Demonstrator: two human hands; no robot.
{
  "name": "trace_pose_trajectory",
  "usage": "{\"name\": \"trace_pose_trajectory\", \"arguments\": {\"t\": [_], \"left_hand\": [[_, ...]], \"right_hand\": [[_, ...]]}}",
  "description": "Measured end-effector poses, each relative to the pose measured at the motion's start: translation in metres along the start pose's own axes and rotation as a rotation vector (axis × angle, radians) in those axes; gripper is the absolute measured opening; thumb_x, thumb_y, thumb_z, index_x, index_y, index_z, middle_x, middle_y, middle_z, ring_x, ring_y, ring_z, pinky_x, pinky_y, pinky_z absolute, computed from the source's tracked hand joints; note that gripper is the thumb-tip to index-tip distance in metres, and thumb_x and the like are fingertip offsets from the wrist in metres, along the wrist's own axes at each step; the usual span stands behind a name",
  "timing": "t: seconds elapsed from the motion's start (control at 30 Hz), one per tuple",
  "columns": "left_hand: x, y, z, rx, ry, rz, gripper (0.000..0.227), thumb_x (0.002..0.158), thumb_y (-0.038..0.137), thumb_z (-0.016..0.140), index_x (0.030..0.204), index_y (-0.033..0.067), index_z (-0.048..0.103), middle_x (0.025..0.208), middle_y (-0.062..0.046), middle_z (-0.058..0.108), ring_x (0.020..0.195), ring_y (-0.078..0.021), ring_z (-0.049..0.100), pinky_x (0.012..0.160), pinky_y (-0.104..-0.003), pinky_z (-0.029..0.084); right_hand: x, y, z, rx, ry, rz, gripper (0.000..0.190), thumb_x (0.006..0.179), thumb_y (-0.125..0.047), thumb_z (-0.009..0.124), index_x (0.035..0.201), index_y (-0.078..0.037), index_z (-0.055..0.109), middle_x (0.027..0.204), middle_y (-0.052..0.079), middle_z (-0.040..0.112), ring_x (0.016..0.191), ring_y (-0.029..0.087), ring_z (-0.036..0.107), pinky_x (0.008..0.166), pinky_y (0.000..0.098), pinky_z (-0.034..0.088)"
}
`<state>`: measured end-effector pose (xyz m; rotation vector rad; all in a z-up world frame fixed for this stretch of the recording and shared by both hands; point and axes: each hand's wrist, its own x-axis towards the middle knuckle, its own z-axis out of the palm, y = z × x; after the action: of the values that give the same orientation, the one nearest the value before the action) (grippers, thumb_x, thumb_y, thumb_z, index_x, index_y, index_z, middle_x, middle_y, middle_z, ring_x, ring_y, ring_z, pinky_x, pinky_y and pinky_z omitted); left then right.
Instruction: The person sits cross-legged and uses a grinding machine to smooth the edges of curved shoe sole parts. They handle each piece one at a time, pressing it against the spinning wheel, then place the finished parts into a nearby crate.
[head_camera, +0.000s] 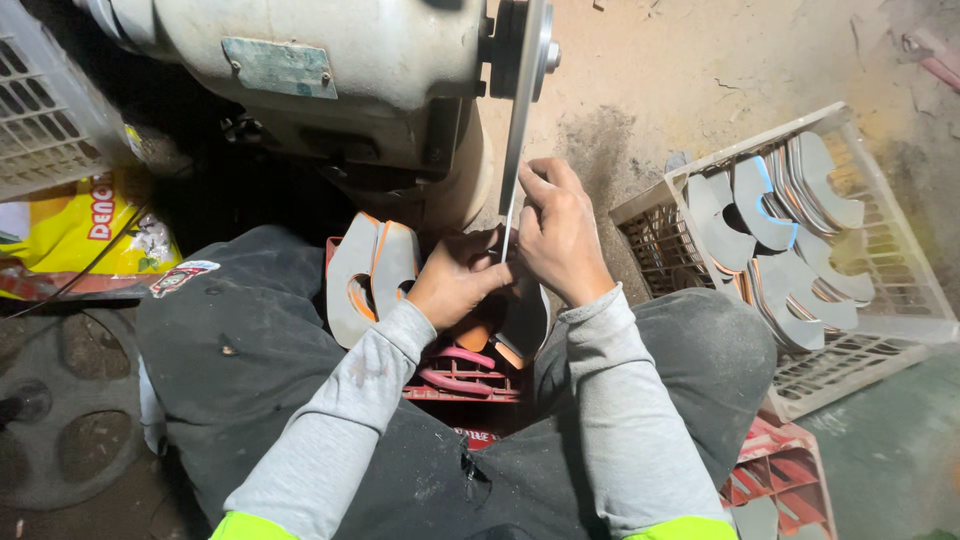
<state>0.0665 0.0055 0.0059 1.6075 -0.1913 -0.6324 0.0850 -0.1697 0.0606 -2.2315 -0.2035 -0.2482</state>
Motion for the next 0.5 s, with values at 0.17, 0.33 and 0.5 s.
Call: {"name": "trace_pose_trajectory", "arguments": {"t": [0.17,0.33,0.5], "left_hand": [[-0.004,-0.003,0.01,-0.323,-0.03,0.15,0.037,0.09,0.0,0.072,0.125,-0.0056,0.061,0.119,-0.005,0.069,0.108,-0.0097,0.064,0.092,-0.028,0.056],[-0.021,-0.003,0.017,-0.253,0.004,0.052,0.045,0.088,0.004,0.073,0.131,-0.0018,0.063,0.112,-0.004,0.07,0.101,-0.0109,0.066,0.089,-0.029,0.056],[-0.047,-0.003,0.021,0.624,0.2,0.027,0.06,0.078,0.018,0.09,0.132,0.0066,0.069,0.074,-0.011,0.068,0.078,-0.0166,0.06,0.075,-0.032,0.051]], "right_hand": [[-0.003,-0.001,0.0,-0.034,-0.006,-0.019,0.047,0.08,0.005,0.05,0.123,0.005,0.069,0.119,0.023,0.063,0.115,0.041,0.061,0.102,0.0446,0.048],[-0.011,-0.009,-0.008,-0.063,-0.021,-0.061,0.042,0.078,0.005,0.052,0.117,0.007,0.069,0.117,0.023,0.064,0.11,0.041,0.062,0.097,0.0441,0.05],[-0.021,-0.011,-0.038,0.103,-0.331,0.323,0.034,0.088,-0.004,0.054,0.116,-0.003,0.072,0.102,0.017,0.074,0.089,0.033,0.071,0.084,0.0368,0.054]]}}
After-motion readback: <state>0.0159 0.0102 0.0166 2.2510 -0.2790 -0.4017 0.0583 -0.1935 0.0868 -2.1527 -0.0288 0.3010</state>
